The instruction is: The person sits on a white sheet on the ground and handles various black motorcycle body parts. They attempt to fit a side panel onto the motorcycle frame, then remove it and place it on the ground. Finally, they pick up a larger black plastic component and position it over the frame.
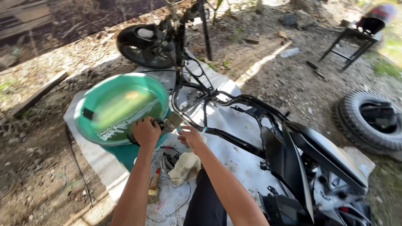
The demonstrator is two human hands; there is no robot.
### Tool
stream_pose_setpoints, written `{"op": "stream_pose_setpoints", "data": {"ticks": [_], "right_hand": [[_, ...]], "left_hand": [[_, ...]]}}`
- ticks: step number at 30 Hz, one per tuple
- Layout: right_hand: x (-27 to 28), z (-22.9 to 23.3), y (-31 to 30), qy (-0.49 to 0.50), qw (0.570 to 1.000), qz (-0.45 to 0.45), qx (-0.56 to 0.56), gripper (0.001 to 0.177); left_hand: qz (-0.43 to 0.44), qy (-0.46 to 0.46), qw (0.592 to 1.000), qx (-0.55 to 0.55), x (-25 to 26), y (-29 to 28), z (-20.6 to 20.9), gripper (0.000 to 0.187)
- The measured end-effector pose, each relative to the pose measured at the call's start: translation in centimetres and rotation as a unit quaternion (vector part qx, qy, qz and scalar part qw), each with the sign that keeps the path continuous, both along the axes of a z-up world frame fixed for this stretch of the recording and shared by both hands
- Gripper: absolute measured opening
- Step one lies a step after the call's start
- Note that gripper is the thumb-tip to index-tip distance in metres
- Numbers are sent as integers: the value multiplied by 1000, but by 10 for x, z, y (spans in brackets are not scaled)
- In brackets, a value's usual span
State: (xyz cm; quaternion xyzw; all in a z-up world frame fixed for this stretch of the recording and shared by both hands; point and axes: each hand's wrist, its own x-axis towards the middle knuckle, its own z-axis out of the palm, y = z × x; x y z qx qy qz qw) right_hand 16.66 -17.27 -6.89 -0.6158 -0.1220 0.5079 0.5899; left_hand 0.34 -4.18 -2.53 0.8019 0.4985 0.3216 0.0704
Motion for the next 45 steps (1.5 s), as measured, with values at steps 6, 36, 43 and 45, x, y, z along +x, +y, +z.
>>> {"op": "stream_pose_setpoints", "data": {"ticks": [6, 36, 43, 45], "right_hand": [[73, -1, -80, -18, 993, -115, -2, 35], [376, -61, -636, 94, 508, -839, 172, 47], [394, -143, -690, 109, 635, -742, 185, 42], [387, -82, -669, 141, 634, -718, 250, 35]], "left_hand": [[-112, -33, 991, 63, 72, -25, -17, 19], [-401, 183, 833, -334, 500, -342, -73, 76], [-364, 161, 837, -375, 510, -343, -76, 66], [-340, 128, 853, -375, 512, -344, -62, 76]]}}
